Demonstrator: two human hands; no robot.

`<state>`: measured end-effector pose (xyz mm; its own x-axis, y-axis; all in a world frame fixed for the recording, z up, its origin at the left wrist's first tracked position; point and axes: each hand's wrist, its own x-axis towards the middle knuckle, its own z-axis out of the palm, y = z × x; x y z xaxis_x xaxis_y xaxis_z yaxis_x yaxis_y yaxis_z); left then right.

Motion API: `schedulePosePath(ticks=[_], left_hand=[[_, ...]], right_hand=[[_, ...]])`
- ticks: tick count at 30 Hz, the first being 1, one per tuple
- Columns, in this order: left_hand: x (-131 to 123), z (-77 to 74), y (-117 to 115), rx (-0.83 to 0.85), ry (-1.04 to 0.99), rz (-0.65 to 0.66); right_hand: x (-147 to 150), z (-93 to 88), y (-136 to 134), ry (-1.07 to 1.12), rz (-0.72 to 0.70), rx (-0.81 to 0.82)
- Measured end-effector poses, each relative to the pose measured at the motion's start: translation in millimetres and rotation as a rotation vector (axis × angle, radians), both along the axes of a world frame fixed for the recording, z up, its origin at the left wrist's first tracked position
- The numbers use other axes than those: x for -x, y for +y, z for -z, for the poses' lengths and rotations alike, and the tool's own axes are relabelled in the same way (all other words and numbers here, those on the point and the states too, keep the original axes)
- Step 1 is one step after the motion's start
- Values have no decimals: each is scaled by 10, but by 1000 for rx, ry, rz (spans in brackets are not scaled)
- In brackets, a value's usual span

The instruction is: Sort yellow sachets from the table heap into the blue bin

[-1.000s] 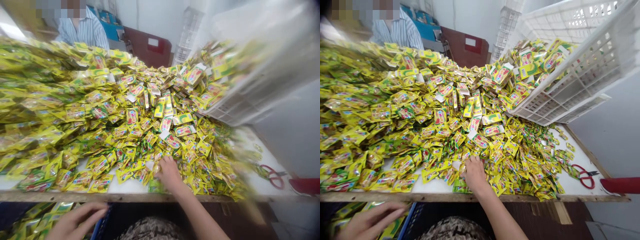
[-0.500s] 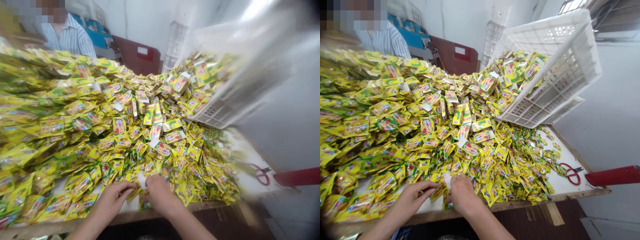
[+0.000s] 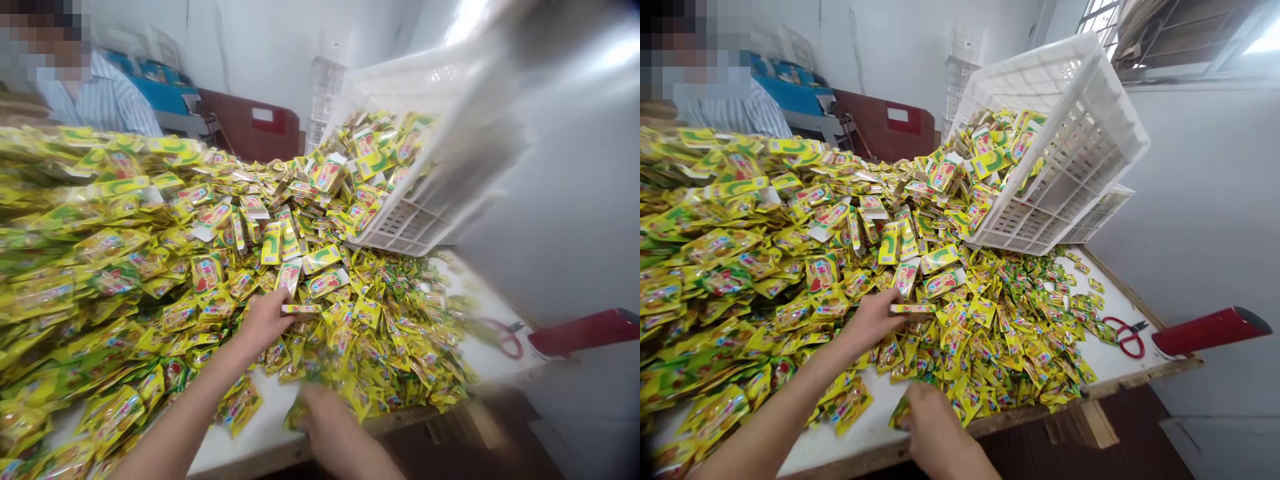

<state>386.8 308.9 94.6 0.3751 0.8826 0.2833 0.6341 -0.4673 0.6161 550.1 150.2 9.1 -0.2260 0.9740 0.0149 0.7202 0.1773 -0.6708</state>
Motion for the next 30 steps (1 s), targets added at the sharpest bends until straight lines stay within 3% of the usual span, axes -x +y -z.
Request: schedulePosePath(ticks=[3,6,9,12,14,16,19,22,26,30], left_hand=[[498,-88,-237,165,-89,10],[907,-69,-532,246,-174,-148],[918,101,-796,322,-154,-194],[630,303,-934,460,-269,-84],[425,407,-963,490,-370,-59],[284,490,-973,485,-459,-76],[198,614,-999,534,-642,-85],[196,725,-1055,665,-793,-95],[221,775,-1170,789,-888,-145],[238,755,-1313,785,-969,-186]], right_hand=[[-218,30,93,257,117,56],[-222,25,290,499,201,89],[-47,-152,490,732,305,17],[175,-452,565,860,228,-50],[281,-583,539,811,102,-102],[320,-587,488,662,27,-200],[255,-433,420,437,79,-316],[141,-344,388,315,135,-320],[91,-495,407,108,77,-247],[163,-678,415,-75,87,-244]])
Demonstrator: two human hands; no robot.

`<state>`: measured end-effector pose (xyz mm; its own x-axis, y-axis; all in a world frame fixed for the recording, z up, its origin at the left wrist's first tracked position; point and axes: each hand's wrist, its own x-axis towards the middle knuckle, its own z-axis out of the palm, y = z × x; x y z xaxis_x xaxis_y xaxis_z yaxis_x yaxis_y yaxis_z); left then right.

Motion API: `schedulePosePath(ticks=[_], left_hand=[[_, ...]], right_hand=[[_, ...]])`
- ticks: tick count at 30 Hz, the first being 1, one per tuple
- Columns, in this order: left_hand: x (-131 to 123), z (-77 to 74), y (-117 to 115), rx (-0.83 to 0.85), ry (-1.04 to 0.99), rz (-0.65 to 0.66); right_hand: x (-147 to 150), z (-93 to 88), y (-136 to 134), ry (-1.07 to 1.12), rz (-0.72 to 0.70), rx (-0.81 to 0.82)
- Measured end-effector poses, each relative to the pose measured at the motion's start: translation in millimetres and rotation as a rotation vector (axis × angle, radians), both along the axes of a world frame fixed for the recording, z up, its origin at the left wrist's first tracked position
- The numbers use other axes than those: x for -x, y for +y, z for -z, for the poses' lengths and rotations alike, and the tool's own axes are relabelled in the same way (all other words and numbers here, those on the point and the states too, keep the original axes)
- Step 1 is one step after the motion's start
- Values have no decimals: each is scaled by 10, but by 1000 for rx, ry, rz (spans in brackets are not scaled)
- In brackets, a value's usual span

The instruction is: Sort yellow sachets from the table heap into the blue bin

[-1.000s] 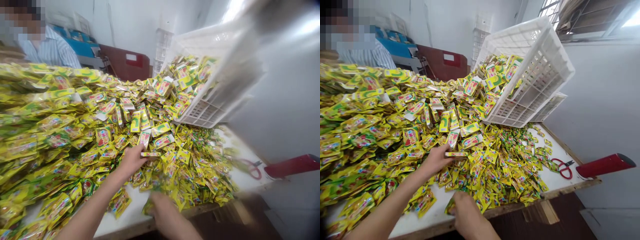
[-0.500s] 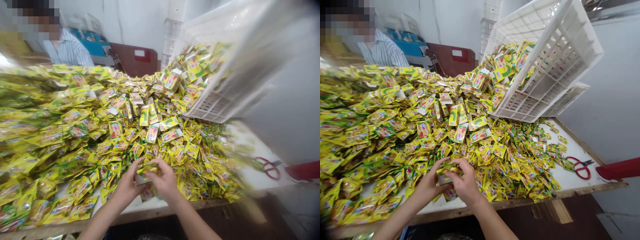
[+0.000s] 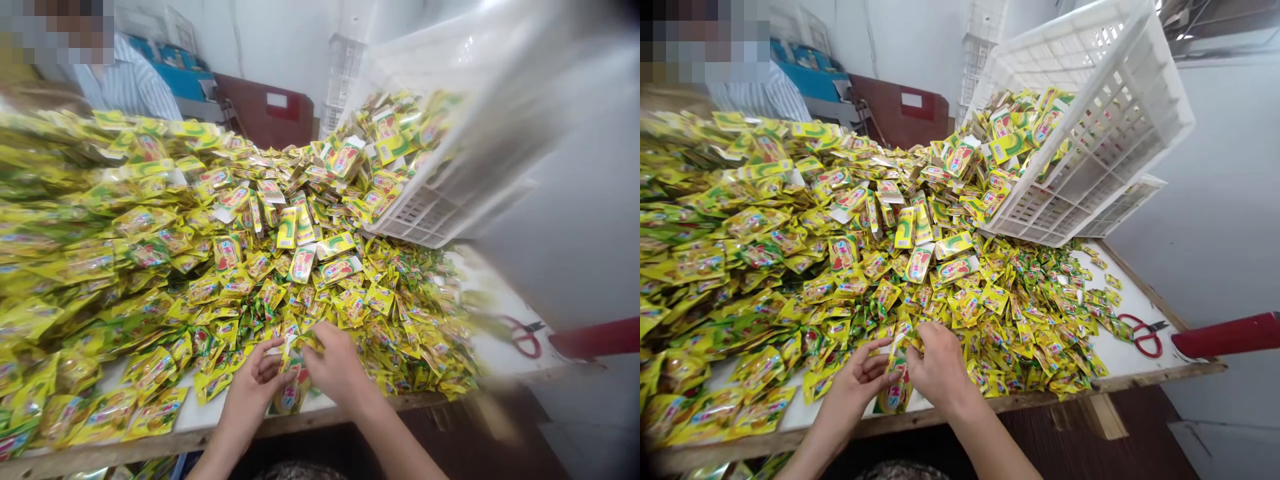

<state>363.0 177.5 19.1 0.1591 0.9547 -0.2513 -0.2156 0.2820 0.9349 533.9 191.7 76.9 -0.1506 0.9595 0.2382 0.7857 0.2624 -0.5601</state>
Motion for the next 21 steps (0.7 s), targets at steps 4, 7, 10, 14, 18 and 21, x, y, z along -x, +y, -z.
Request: schedulePosePath(ticks=[4,7,10,14,18,21], left_hand=[[-2,24,-106,-17,-54,-36],[22,82,-118,-51,-70,-16],[84,120,-103,-29,-38,-13],[153,83,-125,-9,-63,-9],[177,39,-166,-30,-89,-9],[214,59,-201,-41,-75,30]], right_hand=[[75,-129,-36,-129,-167,7],[75,-230,-53,-206,-338,47],[49,-255,-34,-150,-339,100],[55,-111,9,-66,-332,52],[63,30,-44,-78,-410,10],[33,73,-142,188,-334,66]])
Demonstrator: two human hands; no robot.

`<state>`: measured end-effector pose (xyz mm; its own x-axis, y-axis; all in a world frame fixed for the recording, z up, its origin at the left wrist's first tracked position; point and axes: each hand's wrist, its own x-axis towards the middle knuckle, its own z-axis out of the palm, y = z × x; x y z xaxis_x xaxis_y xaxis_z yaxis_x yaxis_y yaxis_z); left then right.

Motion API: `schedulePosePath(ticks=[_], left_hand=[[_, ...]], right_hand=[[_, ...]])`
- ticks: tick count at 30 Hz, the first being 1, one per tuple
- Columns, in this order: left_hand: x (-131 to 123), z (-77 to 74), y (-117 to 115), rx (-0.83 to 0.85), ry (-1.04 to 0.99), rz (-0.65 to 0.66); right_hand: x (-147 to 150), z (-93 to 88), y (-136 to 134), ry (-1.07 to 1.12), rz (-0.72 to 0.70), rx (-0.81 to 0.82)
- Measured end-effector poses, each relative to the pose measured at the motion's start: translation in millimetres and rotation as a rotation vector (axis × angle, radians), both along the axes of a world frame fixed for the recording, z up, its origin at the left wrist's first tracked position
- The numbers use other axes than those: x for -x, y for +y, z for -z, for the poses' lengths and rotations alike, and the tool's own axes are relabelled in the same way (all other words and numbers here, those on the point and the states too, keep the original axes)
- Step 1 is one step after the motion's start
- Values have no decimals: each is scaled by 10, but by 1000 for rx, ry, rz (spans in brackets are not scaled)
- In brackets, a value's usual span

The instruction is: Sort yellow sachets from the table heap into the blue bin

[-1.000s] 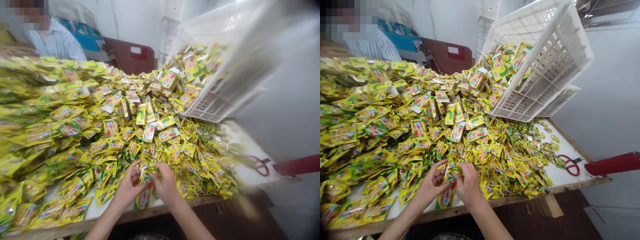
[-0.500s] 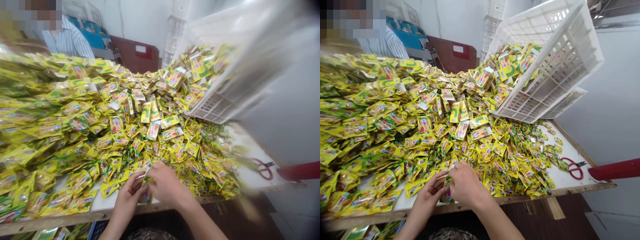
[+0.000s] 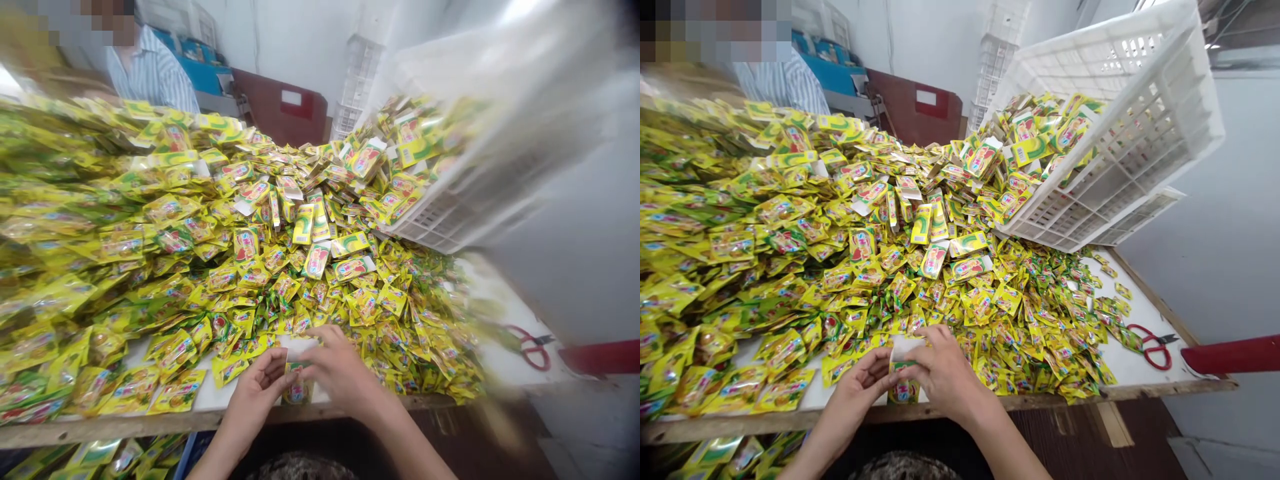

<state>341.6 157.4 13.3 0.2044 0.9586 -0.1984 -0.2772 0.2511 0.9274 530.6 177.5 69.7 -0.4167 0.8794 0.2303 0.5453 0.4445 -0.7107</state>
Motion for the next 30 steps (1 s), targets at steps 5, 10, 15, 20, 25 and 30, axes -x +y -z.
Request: schedulePosePath(ticks=[5,10,15,20,25,30], left_hand=[[55,2,-87,30,143,-12],[29,-53,-73,-46,315,48],[67,-78,7,-36,324,-23],[114,-117,44,61,220,-7],[110,-104,90,219,-9,62],[60,-151,200,173,64,46]], right_hand=[[30,216,-169,603,308,550],[144,381,-170,667,396,763],[151,309,-51,688,406,902],[139,359,47,594,398,786],[155,386,95,543,349,885],[114,328,99,657,228,855]])
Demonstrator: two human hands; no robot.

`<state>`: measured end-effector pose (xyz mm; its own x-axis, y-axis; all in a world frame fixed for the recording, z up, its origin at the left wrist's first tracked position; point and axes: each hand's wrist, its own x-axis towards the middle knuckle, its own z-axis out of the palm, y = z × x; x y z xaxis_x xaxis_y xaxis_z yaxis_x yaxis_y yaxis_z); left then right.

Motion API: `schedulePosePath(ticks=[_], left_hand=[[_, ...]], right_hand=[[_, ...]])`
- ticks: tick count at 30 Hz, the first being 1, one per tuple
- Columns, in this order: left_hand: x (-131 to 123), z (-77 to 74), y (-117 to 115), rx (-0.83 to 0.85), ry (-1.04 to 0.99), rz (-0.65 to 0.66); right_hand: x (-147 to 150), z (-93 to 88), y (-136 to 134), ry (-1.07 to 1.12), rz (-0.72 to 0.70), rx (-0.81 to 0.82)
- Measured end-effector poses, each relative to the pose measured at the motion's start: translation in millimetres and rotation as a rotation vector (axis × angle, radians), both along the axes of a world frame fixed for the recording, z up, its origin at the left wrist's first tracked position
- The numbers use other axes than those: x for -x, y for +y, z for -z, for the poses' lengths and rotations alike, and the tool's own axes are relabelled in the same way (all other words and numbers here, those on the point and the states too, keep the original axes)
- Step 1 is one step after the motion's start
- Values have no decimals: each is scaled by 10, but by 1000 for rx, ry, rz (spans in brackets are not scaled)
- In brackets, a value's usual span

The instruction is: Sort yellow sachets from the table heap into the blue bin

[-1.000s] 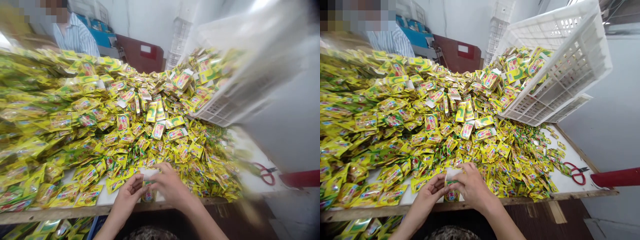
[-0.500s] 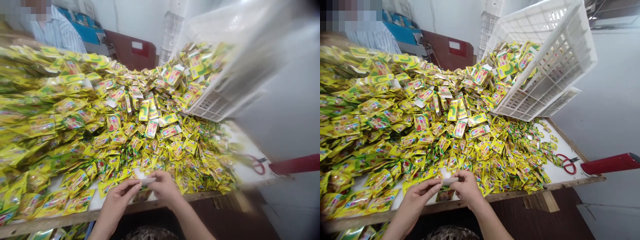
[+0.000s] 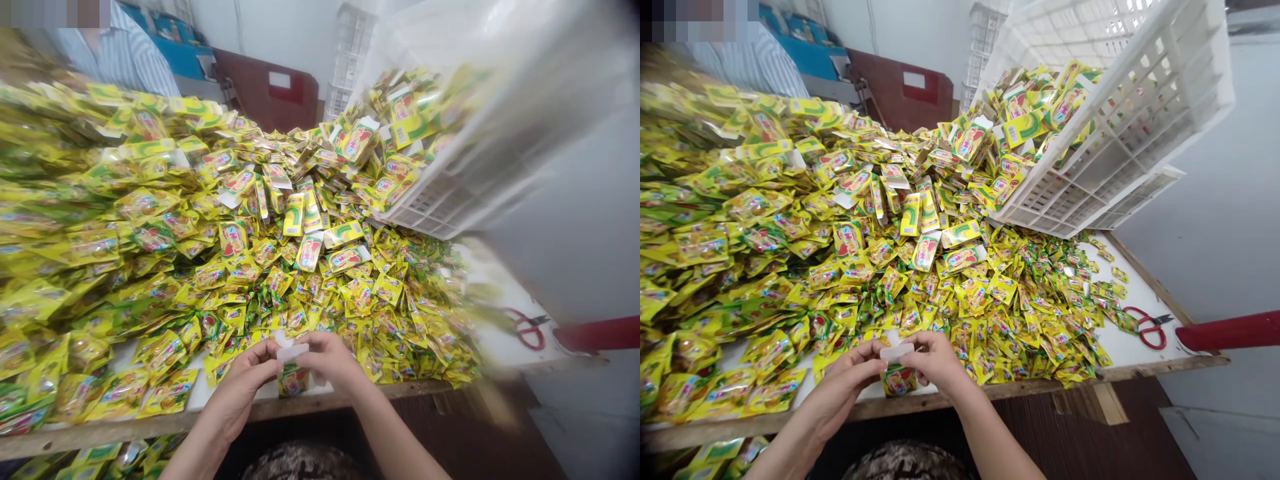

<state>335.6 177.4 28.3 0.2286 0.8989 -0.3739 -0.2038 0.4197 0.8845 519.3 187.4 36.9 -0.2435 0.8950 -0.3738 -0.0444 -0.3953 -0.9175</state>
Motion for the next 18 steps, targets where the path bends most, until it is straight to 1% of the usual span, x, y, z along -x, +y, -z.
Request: schedulePosePath(ticks=[3,6,8,10,12,15,17,18], left_hand=[[-5,23,63,-83,105,-37],[5,113,80,-123,142,-78],[-7,168,74,-164,181,-103],[-41,190,70,-205,214,-112],[-82,177,79,-270,259,-108],[-101,128,114,-460,371,-62],[-68,106,132,-576,428,-23],[-42,104,133,-608,438,-4]], right_hand=[[-44,4,26,39,27,-79],[-75,12,68,9,62,-77],[-82,3,92,10,51,-71],[-81,-9,110,5,35,-67],[-83,-12,120,-15,41,-66],[-116,17,123,-42,52,-98],[-156,49,110,-67,28,-172],[-175,67,95,-87,13,-225]])
